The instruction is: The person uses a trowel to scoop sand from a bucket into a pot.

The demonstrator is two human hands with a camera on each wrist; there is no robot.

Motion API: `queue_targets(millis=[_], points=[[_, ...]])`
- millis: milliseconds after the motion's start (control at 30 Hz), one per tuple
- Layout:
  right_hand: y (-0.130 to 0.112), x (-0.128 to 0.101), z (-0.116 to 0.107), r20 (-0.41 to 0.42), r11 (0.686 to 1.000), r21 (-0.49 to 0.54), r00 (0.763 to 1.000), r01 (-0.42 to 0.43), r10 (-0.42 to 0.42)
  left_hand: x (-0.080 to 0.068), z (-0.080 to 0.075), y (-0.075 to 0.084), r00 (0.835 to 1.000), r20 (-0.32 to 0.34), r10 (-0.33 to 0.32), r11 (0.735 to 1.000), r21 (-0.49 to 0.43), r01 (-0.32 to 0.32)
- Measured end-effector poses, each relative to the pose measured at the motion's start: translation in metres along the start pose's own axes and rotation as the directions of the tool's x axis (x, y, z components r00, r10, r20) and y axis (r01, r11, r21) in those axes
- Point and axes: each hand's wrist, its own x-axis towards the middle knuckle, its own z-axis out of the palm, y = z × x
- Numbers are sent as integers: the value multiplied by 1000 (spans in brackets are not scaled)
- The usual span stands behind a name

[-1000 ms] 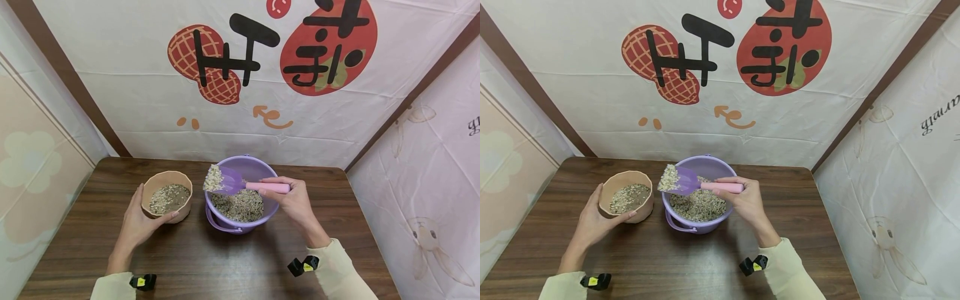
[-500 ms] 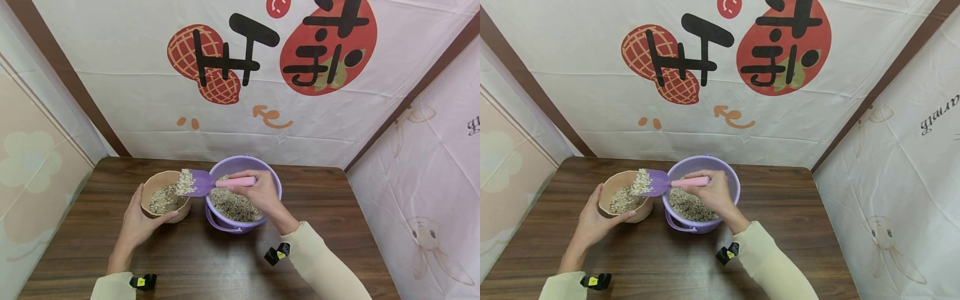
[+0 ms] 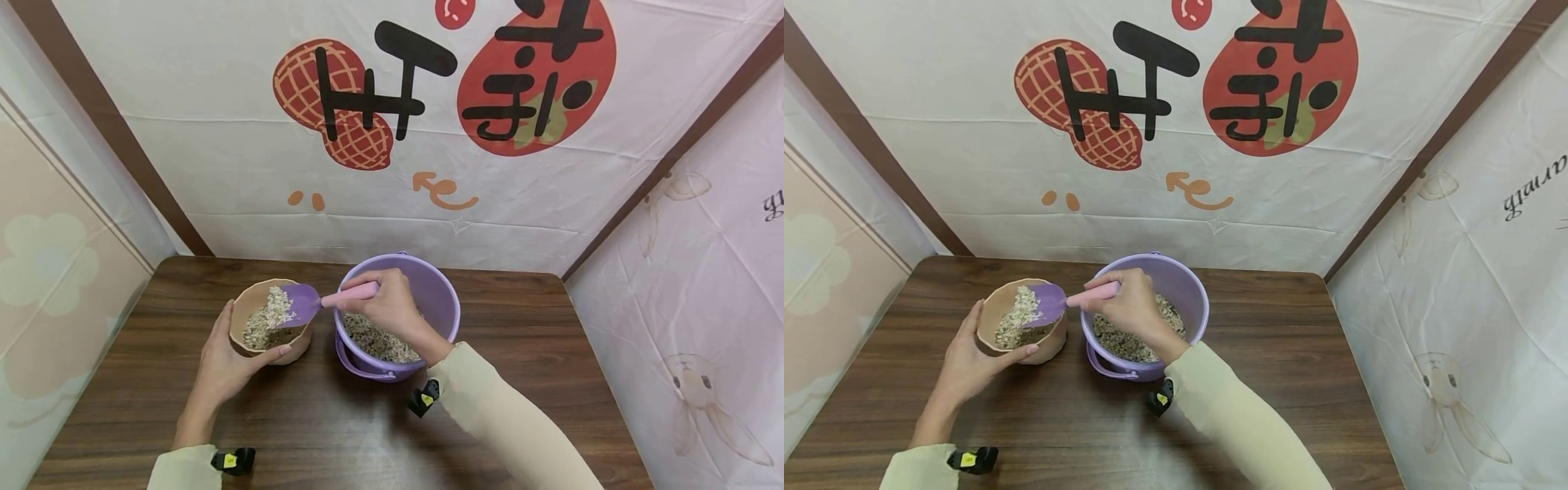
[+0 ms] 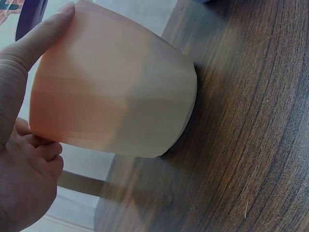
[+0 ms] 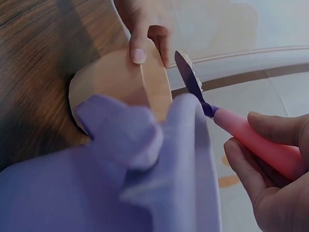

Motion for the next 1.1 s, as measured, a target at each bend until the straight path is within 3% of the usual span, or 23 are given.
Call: queue_targets(millis=[367, 733, 933, 1100], points=[[-16, 8, 18, 56, 988, -136, 996, 76, -69, 0, 0, 1, 1000, 2, -9, 1000, 1, 9], [-24, 8, 31, 120, 949, -266, 983, 169, -142, 0, 0, 2, 1000, 4, 0, 1000, -5, 0], [-24, 7, 33, 180, 912, -308, 958, 271, -224, -1, 0, 1, 1000, 0, 9, 1000, -10, -9], [-23, 4, 32, 241, 851, -337, 911, 403, -336, -1, 0, 1, 1000, -5, 15, 1000, -9, -15]])
